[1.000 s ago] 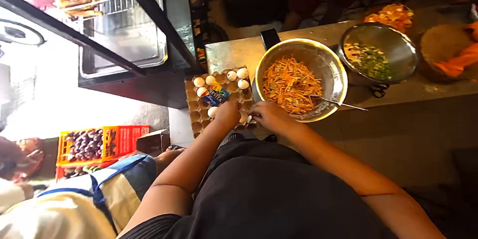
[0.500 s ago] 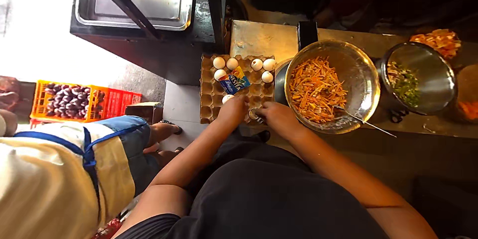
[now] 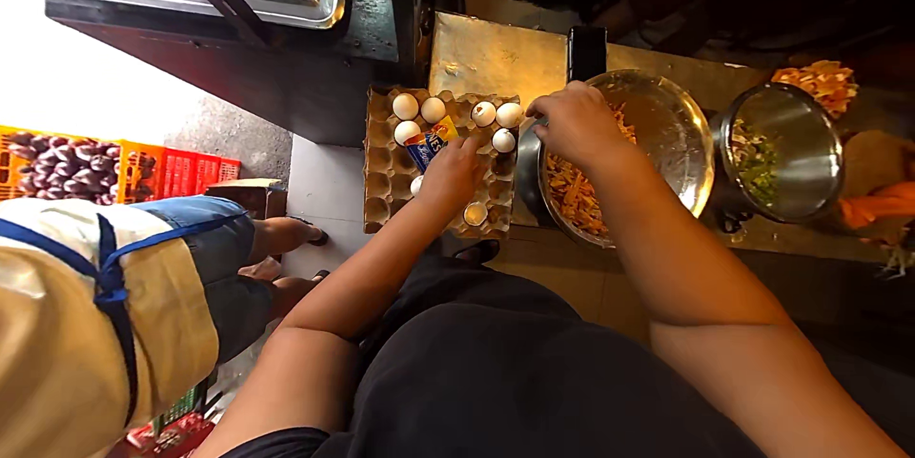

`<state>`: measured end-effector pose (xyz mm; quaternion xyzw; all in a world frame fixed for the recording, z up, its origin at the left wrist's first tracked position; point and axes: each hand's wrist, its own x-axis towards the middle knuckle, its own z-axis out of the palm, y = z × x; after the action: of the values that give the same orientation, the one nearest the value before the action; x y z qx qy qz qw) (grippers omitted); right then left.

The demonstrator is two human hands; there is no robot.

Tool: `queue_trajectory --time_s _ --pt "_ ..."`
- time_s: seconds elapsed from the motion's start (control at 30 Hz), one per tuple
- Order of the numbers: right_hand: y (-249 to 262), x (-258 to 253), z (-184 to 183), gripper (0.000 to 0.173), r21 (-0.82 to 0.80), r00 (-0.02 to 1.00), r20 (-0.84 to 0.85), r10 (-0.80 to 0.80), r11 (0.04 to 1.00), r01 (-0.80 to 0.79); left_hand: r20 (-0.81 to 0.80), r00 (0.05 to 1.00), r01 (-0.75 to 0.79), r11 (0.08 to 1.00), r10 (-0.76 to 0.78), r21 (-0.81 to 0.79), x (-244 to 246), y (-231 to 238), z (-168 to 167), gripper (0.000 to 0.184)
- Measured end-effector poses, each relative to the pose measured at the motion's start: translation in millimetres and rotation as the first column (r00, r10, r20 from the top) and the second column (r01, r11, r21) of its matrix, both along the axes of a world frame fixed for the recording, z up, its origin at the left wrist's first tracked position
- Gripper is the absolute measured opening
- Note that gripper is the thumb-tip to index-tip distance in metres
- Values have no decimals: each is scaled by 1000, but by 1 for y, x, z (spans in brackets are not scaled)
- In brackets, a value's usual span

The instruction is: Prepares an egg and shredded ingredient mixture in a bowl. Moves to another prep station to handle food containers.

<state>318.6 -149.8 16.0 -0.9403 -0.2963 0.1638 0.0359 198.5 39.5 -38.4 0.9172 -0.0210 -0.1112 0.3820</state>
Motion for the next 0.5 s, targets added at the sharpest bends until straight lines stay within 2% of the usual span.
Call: queue_trajectory --time_s 0.13,0.27,0.4,0.5 --pt "14 4 -16 19 -159 997 -56 52 986 -60 -58 997 44 999 -42 31 37 -26 -11 51" --pt "22 -1 -27 16 -258 997 -43 63 963 -72 -131 990 61 991 -45 122 59 -39 -17 51" --pt "21 -3 -33 17 -264 997 -44 65 962 -75 -152 986 86 988 -66 127 63 -39 -22 48" --pt "20 -7 -34 26 -252 997 -44 60 965 -70 -130 989 87 991 -73 99 63 -37 -26 48"
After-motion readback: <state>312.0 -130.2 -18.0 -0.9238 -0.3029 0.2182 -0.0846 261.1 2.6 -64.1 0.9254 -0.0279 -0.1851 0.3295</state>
